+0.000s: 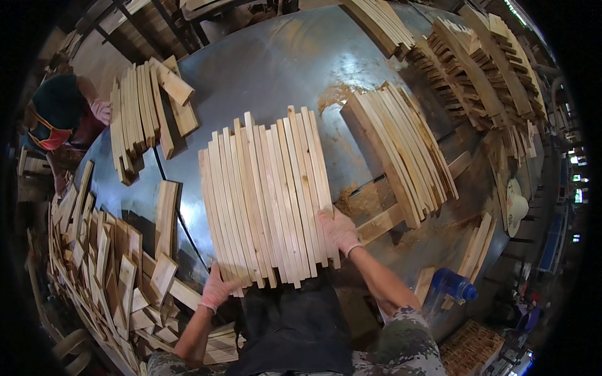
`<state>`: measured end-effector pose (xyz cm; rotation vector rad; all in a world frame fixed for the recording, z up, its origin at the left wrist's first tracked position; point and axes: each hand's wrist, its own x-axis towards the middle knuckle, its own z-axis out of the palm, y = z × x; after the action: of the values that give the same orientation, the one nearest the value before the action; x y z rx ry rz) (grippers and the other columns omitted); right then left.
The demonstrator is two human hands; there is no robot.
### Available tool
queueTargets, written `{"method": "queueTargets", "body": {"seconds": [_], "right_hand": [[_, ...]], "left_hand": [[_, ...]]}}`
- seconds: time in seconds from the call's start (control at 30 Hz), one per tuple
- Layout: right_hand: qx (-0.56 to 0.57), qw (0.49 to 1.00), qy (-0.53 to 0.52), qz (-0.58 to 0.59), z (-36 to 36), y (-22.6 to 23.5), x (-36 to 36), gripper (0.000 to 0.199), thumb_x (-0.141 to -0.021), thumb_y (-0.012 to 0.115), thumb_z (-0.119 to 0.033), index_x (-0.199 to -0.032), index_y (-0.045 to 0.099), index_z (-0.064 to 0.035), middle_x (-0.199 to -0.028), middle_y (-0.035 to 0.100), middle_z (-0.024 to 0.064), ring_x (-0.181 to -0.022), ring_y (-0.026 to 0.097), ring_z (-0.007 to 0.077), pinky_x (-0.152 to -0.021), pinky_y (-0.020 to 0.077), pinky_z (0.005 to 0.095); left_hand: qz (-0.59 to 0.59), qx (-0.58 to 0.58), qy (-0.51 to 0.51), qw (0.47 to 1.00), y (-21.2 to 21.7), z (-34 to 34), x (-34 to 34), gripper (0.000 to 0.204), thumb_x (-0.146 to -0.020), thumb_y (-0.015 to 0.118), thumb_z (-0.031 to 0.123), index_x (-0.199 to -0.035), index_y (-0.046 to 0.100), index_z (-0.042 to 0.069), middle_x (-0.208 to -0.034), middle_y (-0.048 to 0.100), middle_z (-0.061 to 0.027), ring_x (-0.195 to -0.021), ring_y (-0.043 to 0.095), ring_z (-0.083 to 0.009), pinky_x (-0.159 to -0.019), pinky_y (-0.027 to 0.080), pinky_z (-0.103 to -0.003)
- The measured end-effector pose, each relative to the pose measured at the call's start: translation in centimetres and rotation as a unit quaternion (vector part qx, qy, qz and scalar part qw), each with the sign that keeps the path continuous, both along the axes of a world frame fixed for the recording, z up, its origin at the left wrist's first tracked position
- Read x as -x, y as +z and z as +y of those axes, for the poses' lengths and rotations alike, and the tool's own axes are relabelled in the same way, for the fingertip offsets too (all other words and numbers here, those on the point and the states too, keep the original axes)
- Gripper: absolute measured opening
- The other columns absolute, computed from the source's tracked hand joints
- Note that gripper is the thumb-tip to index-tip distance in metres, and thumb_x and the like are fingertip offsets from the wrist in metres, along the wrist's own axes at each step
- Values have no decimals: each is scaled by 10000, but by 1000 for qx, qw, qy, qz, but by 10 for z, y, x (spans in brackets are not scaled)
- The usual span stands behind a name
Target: The person picks up stacks of thin wooden planks from a metal table and places them onto a conveyor belt. They repeatedly gather the planks, align them, and transfer them to the belt while wearing pink gloves.
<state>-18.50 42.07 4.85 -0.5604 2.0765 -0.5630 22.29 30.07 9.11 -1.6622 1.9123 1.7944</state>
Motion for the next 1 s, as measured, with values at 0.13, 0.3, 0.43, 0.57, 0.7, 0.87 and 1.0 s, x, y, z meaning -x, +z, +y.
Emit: {"method": "queueTargets", "body": {"seconds": [0.13,0.3,0.43,0.57,0.7,0.87,1.0], "right_hand": [[172,984,4,51,0,-46,32,586,-1082,569,-435,-1501,577,-26,-1438,644,254,-1352,604,389,-1138,456,406],[332,929,-152,-60,-38,-87,41,618,-1115,586,-266,-1641,394,-4,-1657,471,156,-1465,504,249,-1201,398,344],[403,831,-261,-280,-38,-99,20,752,-1101,587,-203,-1710,192,-6,-1707,365,149,-1486,464,254,-1217,389,363],[372,808,-287,-355,-39,-62,16,815,-1069,591,-158,-1716,118,-5,-1681,377,187,-1448,501,295,-1178,449,385],[273,850,-227,-389,-17,-63,33,649,-1023,676,-203,-1572,415,26,-1469,597,173,-1253,656,279,-1051,563,423],[200,808,-229,-505,11,-61,56,503,-936,790,-231,-1353,625,-3,-1177,737,126,-983,760,271,-853,662,416],[188,822,-181,-506,14,-21,52,482,-913,813,-247,-1286,655,13,-1127,752,124,-982,761,270,-849,662,414]], "left_hand": [[-89,148,-110,979,-70,-65,-13,675,-1016,671,388,-1555,472,34,-1586,471,-256,-1477,437,-423,-1232,347,-476],[-170,284,-95,939,-165,-108,-10,708,-1081,563,471,-1643,382,80,-1751,206,-247,-1618,169,-450,-1317,139,-518],[212,-78,313,922,-152,-97,15,808,-1015,717,428,-1668,349,128,-1613,452,-134,-1466,454,-289,-1207,405,-452],[247,-165,338,893,-75,-75,47,871,-975,786,385,-1660,342,81,-1530,545,-126,-1362,557,-276,-1128,486,-433],[207,-217,374,878,-102,-57,35,765,-926,830,337,-1543,477,54,-1341,662,-113,-1219,653,-241,-1049,550,-418],[214,-194,343,894,-99,-14,40,695,-883,804,288,-1447,555,-34,-1235,684,-97,-1063,687,-209,-975,584,-368],[307,-221,367,850,-85,29,30,734,-860,816,208,-1473,510,-56,-1295,659,-146,-1147,654,-245,-1041,554,-416]]}}
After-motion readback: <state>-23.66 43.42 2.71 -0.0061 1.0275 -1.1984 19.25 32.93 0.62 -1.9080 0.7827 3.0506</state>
